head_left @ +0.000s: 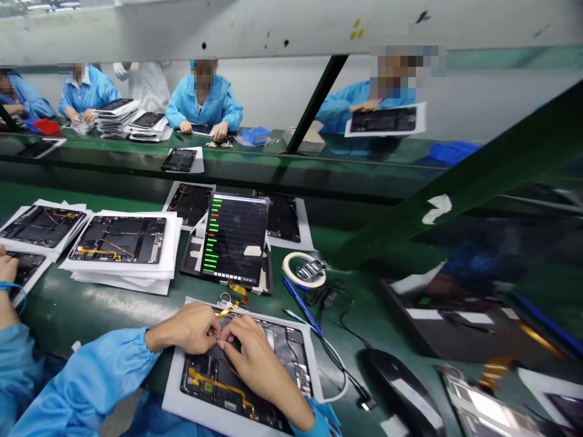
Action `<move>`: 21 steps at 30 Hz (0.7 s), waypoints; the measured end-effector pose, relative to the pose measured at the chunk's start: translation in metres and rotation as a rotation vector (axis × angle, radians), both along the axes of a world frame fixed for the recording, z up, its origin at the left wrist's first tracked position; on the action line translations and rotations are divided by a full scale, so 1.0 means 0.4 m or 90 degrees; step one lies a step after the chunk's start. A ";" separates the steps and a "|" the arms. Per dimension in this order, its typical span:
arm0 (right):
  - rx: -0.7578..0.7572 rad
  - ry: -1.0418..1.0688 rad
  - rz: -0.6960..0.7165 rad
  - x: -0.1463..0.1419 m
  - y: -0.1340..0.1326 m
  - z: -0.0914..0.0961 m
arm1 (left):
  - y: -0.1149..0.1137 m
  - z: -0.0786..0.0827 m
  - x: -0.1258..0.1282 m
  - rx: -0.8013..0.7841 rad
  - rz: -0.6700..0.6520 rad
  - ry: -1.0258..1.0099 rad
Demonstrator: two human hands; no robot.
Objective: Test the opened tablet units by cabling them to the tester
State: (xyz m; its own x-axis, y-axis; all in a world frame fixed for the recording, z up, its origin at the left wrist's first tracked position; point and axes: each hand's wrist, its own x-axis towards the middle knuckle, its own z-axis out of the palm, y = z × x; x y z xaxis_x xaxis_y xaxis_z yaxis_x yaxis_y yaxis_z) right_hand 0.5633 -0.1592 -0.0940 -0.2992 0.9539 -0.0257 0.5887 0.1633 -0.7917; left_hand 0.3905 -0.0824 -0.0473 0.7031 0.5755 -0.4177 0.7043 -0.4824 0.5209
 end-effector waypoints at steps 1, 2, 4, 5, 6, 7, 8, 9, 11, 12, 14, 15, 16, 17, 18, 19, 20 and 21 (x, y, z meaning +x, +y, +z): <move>-0.004 0.001 -0.003 -0.002 0.000 0.001 | 0.001 0.001 -0.002 -0.008 -0.002 -0.002; -0.009 0.003 -0.003 -0.002 0.000 0.005 | 0.003 0.003 -0.003 -0.017 -0.005 -0.004; -0.025 0.012 0.015 0.007 0.000 0.019 | 0.004 0.008 -0.006 -0.031 -0.015 -0.008; -0.037 0.016 0.028 0.017 0.001 0.030 | 0.005 0.010 -0.007 -0.036 -0.019 -0.010; -0.049 0.015 0.042 0.031 0.003 0.044 | 0.004 0.011 -0.008 -0.039 -0.019 -0.012; -0.055 0.007 0.054 0.047 0.006 0.060 | 0.004 0.009 -0.009 -0.044 -0.015 -0.015; -0.051 -0.009 0.063 0.066 0.013 0.077 | 0.003 0.007 -0.010 -0.051 -0.009 -0.021; -0.036 -0.032 0.068 0.085 0.023 0.096 | 0.002 0.003 -0.011 -0.058 -0.001 -0.029; 0.030 -0.089 0.066 0.118 0.055 0.129 | -0.001 -0.008 -0.012 -0.057 0.012 -0.039; 0.073 -0.118 0.058 0.130 0.077 0.141 | -0.002 -0.013 -0.012 -0.046 0.018 -0.037; 0.166 -0.176 0.031 0.143 0.127 0.154 | -0.006 -0.023 -0.011 -0.012 0.025 -0.024; 0.211 -0.204 0.015 0.143 0.153 0.154 | -0.008 -0.026 -0.010 0.005 0.025 -0.017; 0.252 -0.228 -0.002 0.141 0.177 0.150 | -0.010 -0.029 -0.009 0.020 0.022 -0.012; 0.286 -0.246 -0.016 0.135 0.199 0.142 | -0.011 -0.031 -0.009 0.033 0.016 -0.010; 0.312 -0.257 -0.026 0.128 0.218 0.132 | -0.013 -0.033 -0.009 0.043 0.009 -0.009; 0.327 -0.264 -0.030 0.120 0.234 0.121 | -0.014 -0.035 -0.010 0.050 0.004 -0.007; 0.336 -0.266 -0.029 0.111 0.247 0.110 | -0.016 -0.037 -0.011 0.056 0.001 -0.006; 0.342 -0.265 -0.027 0.102 0.256 0.099 | -0.017 -0.040 -0.013 0.059 0.000 -0.010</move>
